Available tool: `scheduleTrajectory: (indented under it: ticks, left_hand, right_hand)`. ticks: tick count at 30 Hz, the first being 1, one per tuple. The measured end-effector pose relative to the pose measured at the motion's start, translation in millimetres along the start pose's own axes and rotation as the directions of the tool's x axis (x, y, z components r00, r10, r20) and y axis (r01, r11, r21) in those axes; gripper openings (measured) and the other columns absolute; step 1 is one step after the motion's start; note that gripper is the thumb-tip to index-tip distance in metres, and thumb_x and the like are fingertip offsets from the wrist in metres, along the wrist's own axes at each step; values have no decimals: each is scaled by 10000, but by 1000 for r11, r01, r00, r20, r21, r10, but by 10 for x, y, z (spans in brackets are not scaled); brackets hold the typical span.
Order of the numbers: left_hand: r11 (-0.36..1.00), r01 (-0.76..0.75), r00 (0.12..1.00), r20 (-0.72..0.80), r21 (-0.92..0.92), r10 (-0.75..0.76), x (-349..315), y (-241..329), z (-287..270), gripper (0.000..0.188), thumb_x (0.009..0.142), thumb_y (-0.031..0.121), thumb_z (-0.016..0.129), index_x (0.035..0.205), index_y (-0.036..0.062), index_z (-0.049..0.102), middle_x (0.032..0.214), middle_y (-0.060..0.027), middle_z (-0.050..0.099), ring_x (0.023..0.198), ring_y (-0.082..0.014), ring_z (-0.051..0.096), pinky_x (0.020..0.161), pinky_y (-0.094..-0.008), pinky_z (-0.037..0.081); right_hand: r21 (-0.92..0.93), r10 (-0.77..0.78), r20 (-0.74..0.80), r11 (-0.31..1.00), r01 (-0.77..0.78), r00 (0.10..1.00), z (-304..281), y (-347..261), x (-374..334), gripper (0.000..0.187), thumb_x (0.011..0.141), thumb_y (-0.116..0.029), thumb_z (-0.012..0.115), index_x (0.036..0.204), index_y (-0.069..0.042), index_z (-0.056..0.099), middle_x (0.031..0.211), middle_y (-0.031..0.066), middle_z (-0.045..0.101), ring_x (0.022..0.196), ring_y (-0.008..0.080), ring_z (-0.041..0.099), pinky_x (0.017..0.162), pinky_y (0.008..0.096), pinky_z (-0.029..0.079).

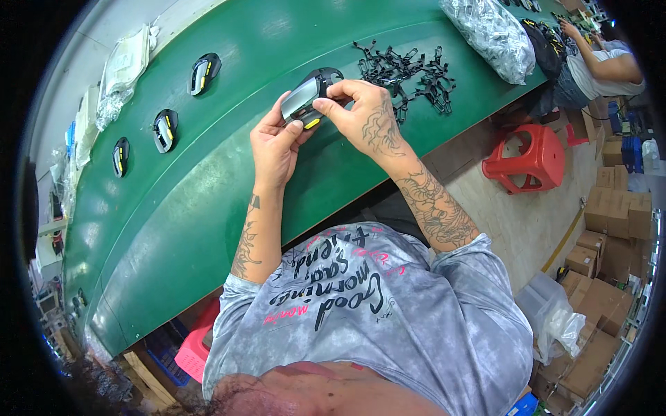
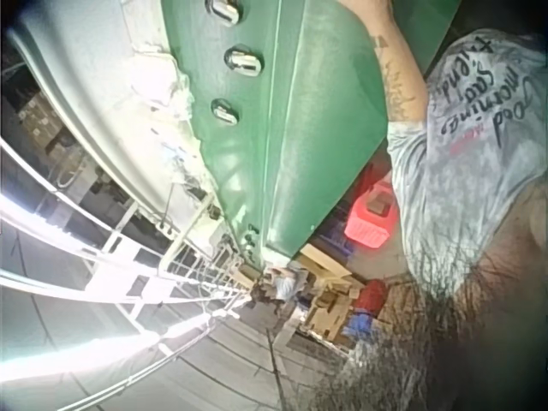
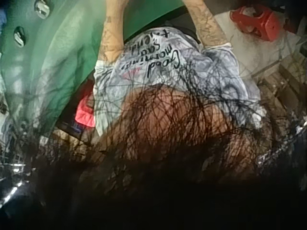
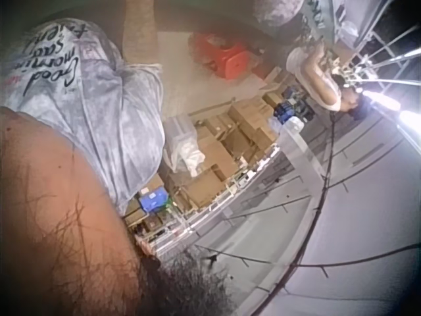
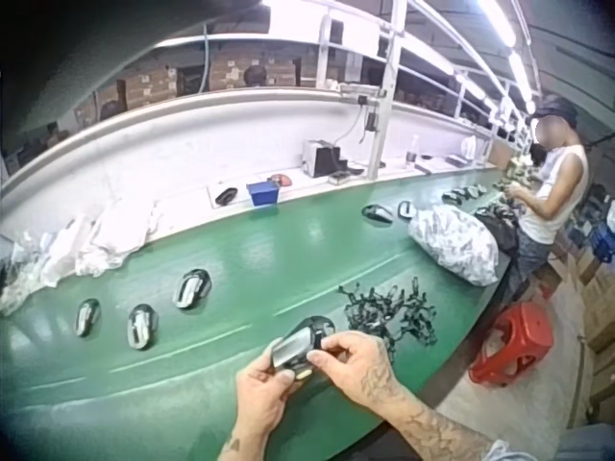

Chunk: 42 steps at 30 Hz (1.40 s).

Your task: The person assembles plastic components by hand, then places the finished parts into individual plastic bags on an assembly line.

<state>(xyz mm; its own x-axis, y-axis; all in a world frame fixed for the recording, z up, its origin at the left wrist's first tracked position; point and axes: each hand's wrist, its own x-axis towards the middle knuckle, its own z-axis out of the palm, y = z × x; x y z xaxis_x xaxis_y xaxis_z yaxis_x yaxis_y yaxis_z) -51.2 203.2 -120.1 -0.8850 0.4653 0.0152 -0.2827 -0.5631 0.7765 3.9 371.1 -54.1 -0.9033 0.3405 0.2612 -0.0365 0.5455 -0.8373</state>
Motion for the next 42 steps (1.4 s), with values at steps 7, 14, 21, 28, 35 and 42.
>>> scheduleTrajectory:
  ticks: [7, 14, 21, 28, 35, 42]
  left_hand:
    - [999, -36, 998, -44, 27, 37, 7, -47, 4, 450, 979, 72, 684, 1378, -89, 555, 1221, -169, 676, 1046, -239, 710, 859, -410, 663]
    - [997, -57, 997, -48, 60, 60, -17, -39, 9, 433, 986, 78, 677, 1376, -74, 566, 1237, -165, 671, 1043, -236, 708, 859, -400, 662]
    - [990, -59, 995, -78, 125, 69, 5, -95, -29, 401, 993, 43, 646, 1372, -66, 575, 1220, -156, 675, 1016, -218, 707, 849, -384, 659]
    - [995, 44, 999, -27, -95, -47, 19, 89, -30, 378, 1040, 75, 561, 1364, -119, 541, 1217, -191, 669, 1033, -266, 718, 856, -421, 665]
    - [974, -102, 993, -40, 203, 112, -39, -28, 12, 423, 999, 32, 627, 1401, -66, 538, 1215, -137, 665, 1022, -211, 704, 824, -346, 648]
    - [501, -450, 856, 197, 739, 478, 16, -59, 164, 769, 734, -69, 792, 1427, 43, 478, 1362, -132, 489, 1272, -250, 537, 958, -365, 544]
  right_hand:
    - [-88, -131, 51, 987, 135, 990, -38, -10, 19, 268, 820, -189, 829, 886, 28, 686, 874, 121, 684, 761, 239, 692, 719, 339, 558]
    - [178, 31, 156, 982, -59, 987, -13, 244, 105, 809, 736, -375, 909, 1330, 25, 533, 1126, 153, 624, 987, 241, 658, 866, 349, 555]
    - [233, 11, 33, 972, -18, 999, 237, 366, 20, 817, 732, -242, 932, 1363, 22, 484, 1120, 122, 624, 988, 175, 653, 871, 319, 568]
    - [588, -23, 253, 798, -134, 967, -20, 178, 50, 638, 935, -118, 769, 1467, 54, 460, 1269, 127, 607, 1113, 165, 628, 960, 303, 554]
    - [543, 136, 153, 816, -198, 979, 124, 347, 107, 632, 903, -378, 793, 1279, 66, 547, 1027, 73, 637, 981, 140, 622, 842, 284, 539]
    - [688, 84, 353, 651, -319, 932, 124, 404, 192, 349, 1012, -298, 686, 1181, -10, 585, 1053, 19, 625, 948, 98, 608, 848, 279, 527]
